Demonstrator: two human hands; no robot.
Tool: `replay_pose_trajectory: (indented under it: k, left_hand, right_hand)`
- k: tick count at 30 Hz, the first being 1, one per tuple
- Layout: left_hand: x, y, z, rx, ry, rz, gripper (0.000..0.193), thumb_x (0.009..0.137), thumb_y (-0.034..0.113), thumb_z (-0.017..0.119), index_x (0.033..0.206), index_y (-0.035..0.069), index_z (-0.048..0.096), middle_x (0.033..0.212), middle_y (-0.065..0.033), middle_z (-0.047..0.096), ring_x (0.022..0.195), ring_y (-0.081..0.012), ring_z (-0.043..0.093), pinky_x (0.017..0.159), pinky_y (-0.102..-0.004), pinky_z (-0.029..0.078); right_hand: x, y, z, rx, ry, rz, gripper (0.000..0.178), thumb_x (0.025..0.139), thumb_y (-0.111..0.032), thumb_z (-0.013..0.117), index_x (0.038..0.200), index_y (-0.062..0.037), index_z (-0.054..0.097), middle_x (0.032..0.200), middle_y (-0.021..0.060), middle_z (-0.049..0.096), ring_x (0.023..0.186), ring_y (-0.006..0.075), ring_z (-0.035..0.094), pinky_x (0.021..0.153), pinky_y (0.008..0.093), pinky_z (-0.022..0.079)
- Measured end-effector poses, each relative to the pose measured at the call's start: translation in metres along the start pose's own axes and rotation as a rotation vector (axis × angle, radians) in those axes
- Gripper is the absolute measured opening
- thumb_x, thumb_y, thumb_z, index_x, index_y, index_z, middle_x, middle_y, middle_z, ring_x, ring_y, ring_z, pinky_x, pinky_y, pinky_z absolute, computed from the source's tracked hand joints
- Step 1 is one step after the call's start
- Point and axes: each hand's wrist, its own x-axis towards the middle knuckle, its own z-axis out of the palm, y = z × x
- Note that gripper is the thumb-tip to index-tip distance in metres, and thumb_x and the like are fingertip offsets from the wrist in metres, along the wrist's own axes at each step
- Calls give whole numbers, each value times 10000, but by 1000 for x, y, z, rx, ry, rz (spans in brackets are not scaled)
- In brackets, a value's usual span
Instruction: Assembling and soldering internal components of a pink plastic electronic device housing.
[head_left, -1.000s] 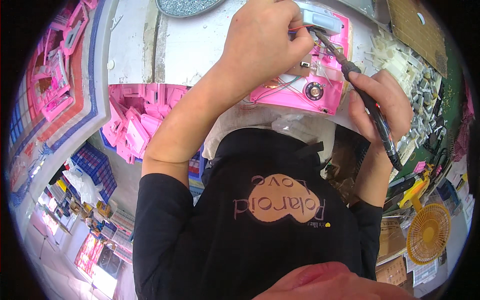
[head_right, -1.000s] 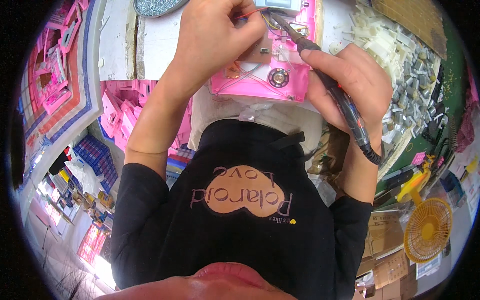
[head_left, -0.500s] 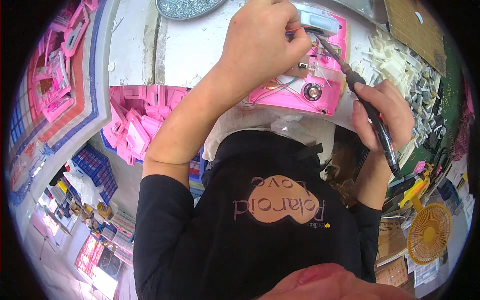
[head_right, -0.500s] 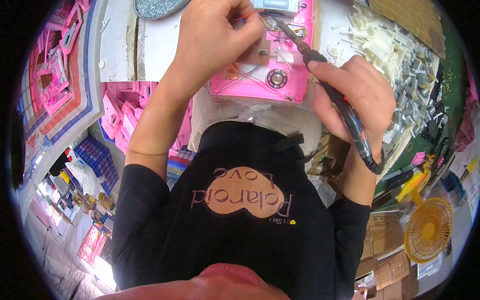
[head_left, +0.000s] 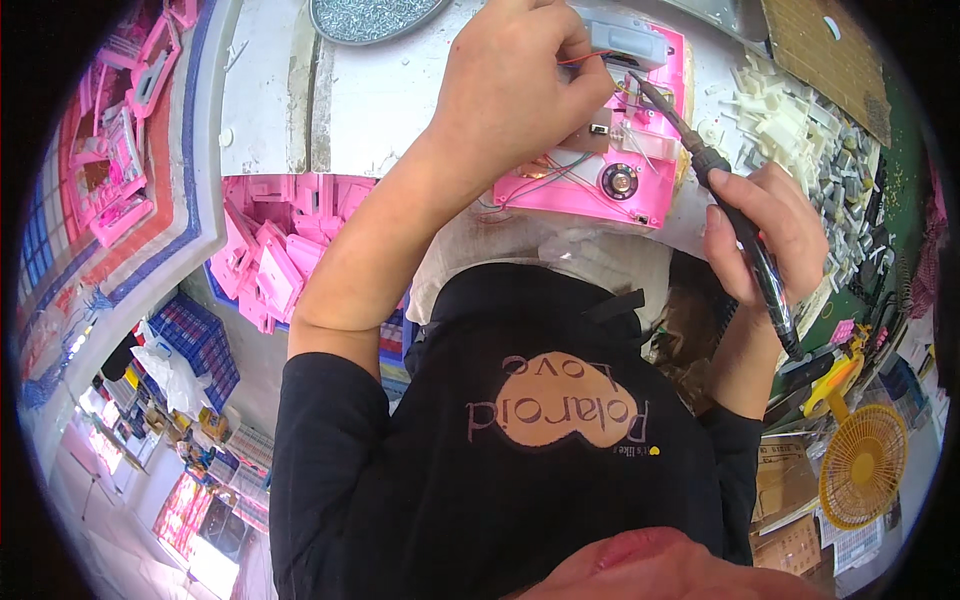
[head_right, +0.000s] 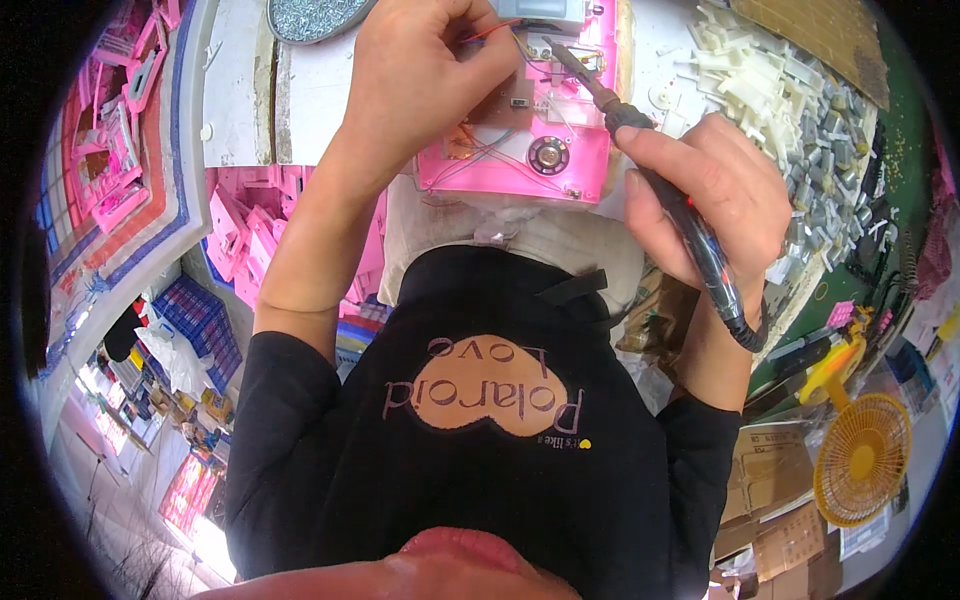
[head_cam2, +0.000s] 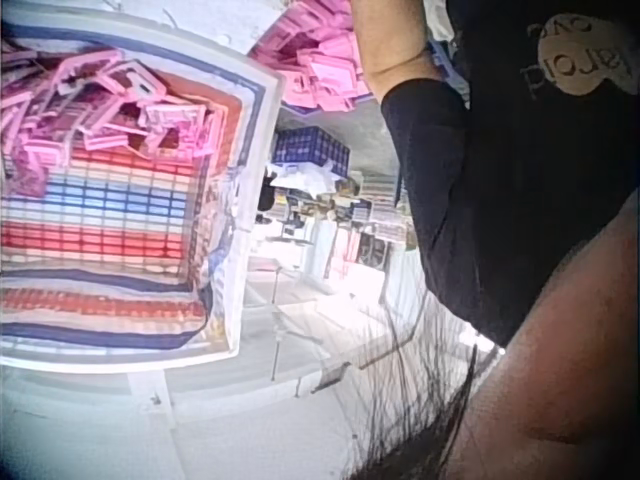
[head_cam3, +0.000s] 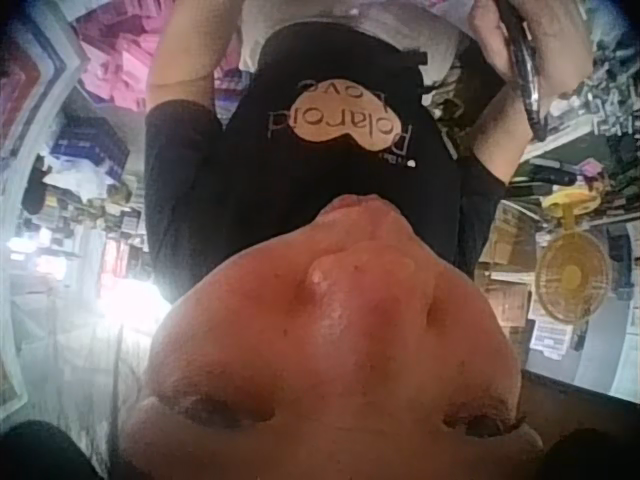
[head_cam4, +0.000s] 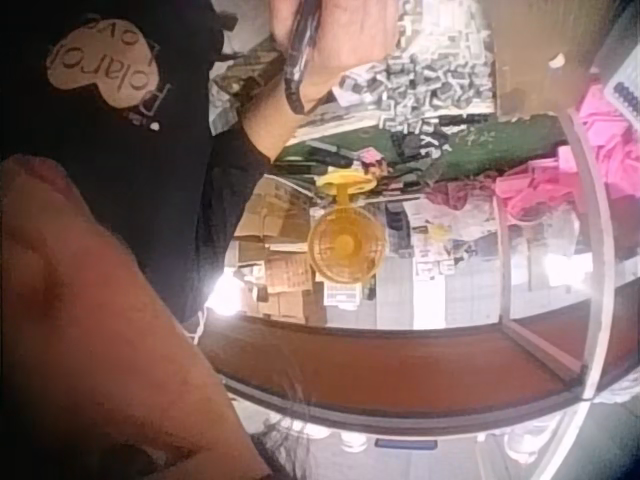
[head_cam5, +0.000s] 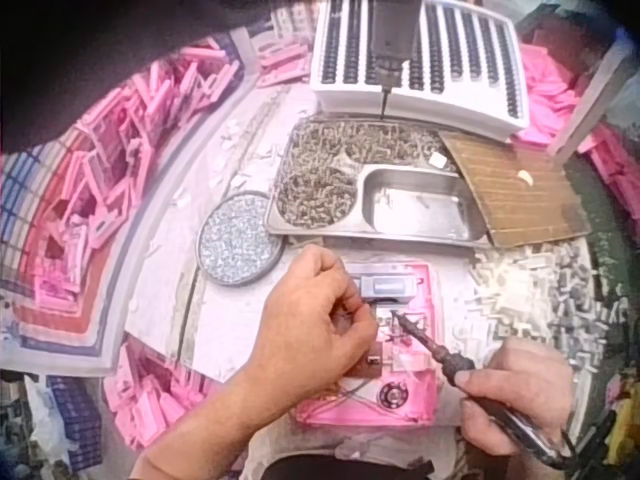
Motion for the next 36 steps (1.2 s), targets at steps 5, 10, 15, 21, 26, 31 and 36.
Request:
replay_pose_trajectory:
  k: [5,10,15,21,26,31,36]
  left_hand:
    - [0,0,-1,-4,7,17,129,744,30,719,728,-5,596,846,-144,540,704,-282,589,627,-372,500]
    - [-1,-2,0,5,9,43,115,747,29,711,730,-7,602,852,-148,546,714,-286,589,633,-374,498]
    - [-2,-12,4,-4,21,68,113,751,30,709,731,-10,606,846,-149,550,706,-282,586,626,-369,494]
    - [-2,-12,3,-102,23,63,108,782,23,699,747,-17,606,824,-130,544,675,-238,564,598,-338,469]
    - [-2,-12,4,-102,37,69,95,797,16,687,769,-25,606,821,-120,536,664,-215,549,586,-322,454]
    - [-2,-12,4,-80,34,69,98,795,19,692,774,-23,606,830,-117,538,660,-212,549,584,-322,454]
    - [-2,-12,4,-59,38,86,99,795,24,694,774,-20,608,830,-109,535,654,-208,543,584,-321,452]
  right_hand:
    - [-1,0,1,-5,7,-4,330,696,35,745,1026,25,731,635,73,539,529,215,508,484,316,376]
    - [1,0,1,0,16,-5,324,695,32,747,1018,22,733,631,70,535,525,208,509,477,312,371]
    - [0,1,2,-8,20,2,324,697,26,750,1021,14,734,625,66,526,525,210,510,478,311,373]
    - [-1,1,2,-11,33,9,329,704,20,748,1032,-4,741,628,61,522,522,211,503,477,311,374]
    - [-5,1,-1,-27,39,12,326,713,13,753,1039,2,740,631,66,522,525,209,503,482,310,377]
    - [-8,-2,-8,-28,51,16,316,732,18,753,1048,22,732,631,74,534,532,214,517,495,312,385]
    - [-15,-5,-15,3,103,30,283,766,19,750,1046,47,720,644,84,564,544,219,534,501,310,388]
